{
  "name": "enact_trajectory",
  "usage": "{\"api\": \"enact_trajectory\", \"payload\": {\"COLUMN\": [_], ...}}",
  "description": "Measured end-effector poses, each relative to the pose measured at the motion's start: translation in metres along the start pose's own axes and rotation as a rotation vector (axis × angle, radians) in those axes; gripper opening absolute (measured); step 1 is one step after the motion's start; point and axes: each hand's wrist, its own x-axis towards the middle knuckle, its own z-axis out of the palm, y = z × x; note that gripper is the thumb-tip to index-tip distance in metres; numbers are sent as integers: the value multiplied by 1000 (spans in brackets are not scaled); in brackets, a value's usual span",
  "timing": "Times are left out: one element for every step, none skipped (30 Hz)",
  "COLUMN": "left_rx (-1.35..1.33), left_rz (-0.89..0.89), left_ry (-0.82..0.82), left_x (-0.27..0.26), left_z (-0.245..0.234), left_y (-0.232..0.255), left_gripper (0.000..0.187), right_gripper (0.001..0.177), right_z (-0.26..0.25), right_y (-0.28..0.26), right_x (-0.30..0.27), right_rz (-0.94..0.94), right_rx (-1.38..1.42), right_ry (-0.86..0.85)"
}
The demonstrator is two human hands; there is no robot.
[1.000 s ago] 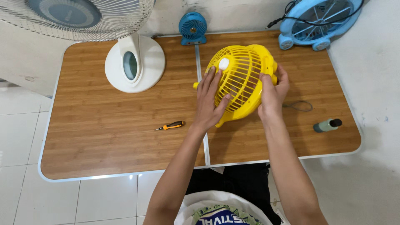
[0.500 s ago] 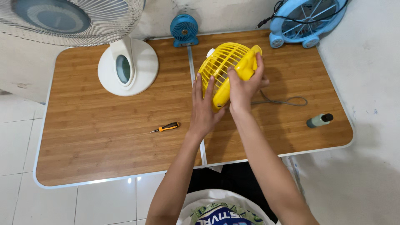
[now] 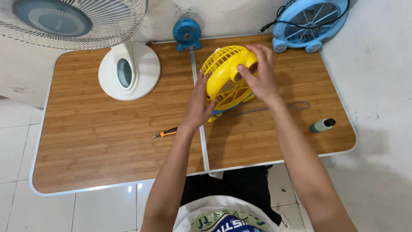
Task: The person uses a screwdriver to tighten screws on the back of a yellow fan, then replaces the central cap. They move the yellow fan aside and repeat the screw-tightening process on a blue fan. The person does not test the fans after the repair.
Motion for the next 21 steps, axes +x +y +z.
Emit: {"api": "enact_trajectory", "payload": {"left_rx": [3, 6, 7, -6, -18, -30, -28, -25, -22, -4, 14, 32, 31, 29, 27, 99, 169, 239, 254, 269, 287], "left_rz": [12, 25, 38, 31, 15, 0, -14, -28, -43, -16, 11, 38, 34, 31, 31, -56, -146, -236, -212, -187, -156], "left_ry": [-1, -2, -6, -14, -24, -35, -44, -53, -62, -52, -41, -30, -17, -5, 7, 10, 13, 15, 48, 81, 116], "left_x": [2, 4, 8, 15, 18, 22, 27, 31, 35, 39, 42, 45, 47, 49, 51, 52, 51, 49, 46, 41, 37], "left_z": [-2, -4, -6, -8, -11, -14, -16, -18, -19, -19, -19, -19, -18, -17, -16, -15, -13, -11, -7, -1, 4], "left_y": [-1, -2, -3, -5, -7, -9, -11, -12, -13, -14, -16, -17, -17, -17, -17, -18, -19, -21, -23, -25, -28], "left_gripper": [91, 91, 91, 90, 90, 89, 89, 88, 88, 88, 87, 87, 86, 85, 84, 83, 82, 81, 86, 91, 96], "right_gripper": [55, 54, 53, 53, 53, 53, 56, 60, 64, 73, 81, 90, 98, 105, 112, 115, 118, 121, 121, 121, 121], "right_z": [-4, -7, -11, -15, -17, -18, -19, -19, -20, -20, -21, -21, -19, -18, -17, -17, -18, -19, -17, -16, -15], "right_y": [3, 6, 10, 16, 21, 28, 34, 40, 46, 53, 60, 67, 74, 81, 88, 95, 100, 105, 108, 110, 112], "right_x": [-1, -1, -1, 1, -1, -2, -4, -7, -12, -17, -25, -32, -38, -44, -49, -55, -62, -69, -76, -82, -88], "right_rz": [-2, -4, -4, 19, 48, 78, 104, 130, 157, 152, 147, 142, 177, 212, 245, 329, 415, 499, 495, 491, 481], "right_rx": [13, 25, 36, 31, 29, 27, 58, 89, 120, 102, 83, 65, 117, 168, 219, 144, 69, -8, -55, -102, -148], "right_ry": [-7, -13, -19, -20, -27, -33, -28, -23, -19, -26, -34, -42, -53, -64, -70, -121, -176, -231, -250, -270, -285]}}
